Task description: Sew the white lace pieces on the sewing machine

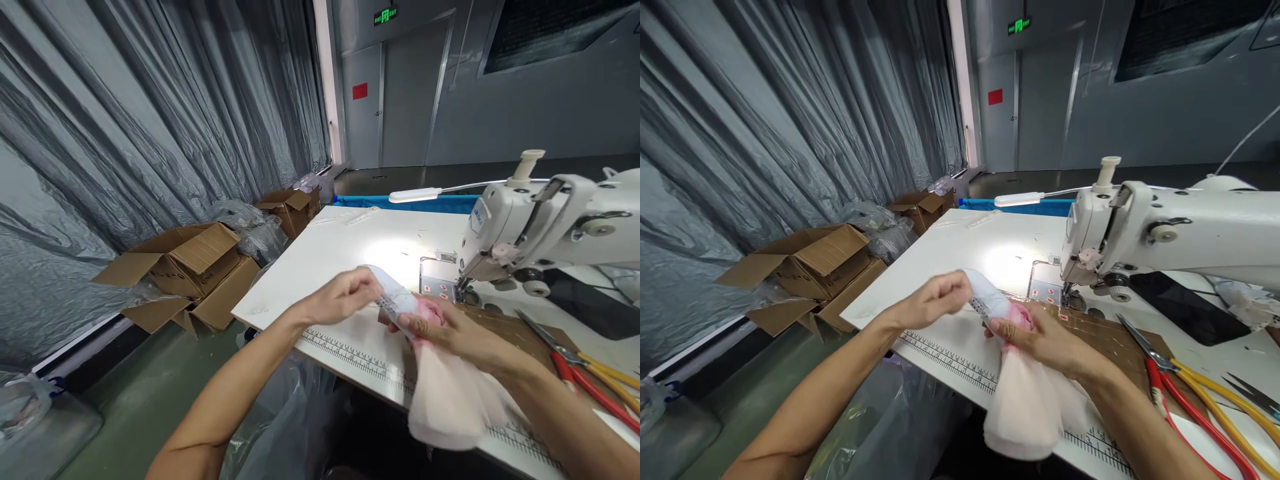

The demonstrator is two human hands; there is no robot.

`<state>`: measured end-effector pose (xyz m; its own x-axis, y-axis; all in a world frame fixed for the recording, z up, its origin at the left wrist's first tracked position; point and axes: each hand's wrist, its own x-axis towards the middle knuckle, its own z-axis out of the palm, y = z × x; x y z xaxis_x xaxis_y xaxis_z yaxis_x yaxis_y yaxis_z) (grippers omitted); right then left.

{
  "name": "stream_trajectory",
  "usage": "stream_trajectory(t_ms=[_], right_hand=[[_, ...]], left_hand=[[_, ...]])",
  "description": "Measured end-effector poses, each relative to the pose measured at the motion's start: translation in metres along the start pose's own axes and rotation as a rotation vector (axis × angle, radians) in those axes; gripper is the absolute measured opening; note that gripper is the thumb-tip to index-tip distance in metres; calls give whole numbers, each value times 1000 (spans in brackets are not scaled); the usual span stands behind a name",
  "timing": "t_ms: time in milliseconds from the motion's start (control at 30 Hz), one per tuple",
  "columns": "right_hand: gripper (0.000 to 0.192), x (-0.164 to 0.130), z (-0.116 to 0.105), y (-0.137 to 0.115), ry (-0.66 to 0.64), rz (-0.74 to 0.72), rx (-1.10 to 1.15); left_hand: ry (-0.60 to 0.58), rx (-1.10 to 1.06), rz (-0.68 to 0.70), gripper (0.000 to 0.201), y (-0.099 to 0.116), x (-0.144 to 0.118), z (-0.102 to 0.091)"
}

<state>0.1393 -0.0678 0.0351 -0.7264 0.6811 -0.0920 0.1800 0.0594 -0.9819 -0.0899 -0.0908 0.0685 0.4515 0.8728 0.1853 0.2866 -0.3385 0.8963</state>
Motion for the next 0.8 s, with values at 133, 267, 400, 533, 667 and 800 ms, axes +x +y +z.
stream_trajectory(t_ms=[133,267,400,533,667,800], right_hand=[[50,-14,-3,5,22,175,5],[50,-14,-6,7,55,207,114],[48,-3,-3,2,59,182,241],[47,-3,-1,6,105,189,287],[46,-4,-2,8,212,201,234],[48,2,-12,-2,310,195,-143]], left_hand=[[721,441,-58,23,-11,3,-54],[678,506,-130,22,-32,0,-73],[306,623,-83,14,-49,-5,-38],[314,750,-1,19,-54,-7,-13],[340,742,125,28,-45,-21,-15],[563,780,220,23,-39,-68,-28]])
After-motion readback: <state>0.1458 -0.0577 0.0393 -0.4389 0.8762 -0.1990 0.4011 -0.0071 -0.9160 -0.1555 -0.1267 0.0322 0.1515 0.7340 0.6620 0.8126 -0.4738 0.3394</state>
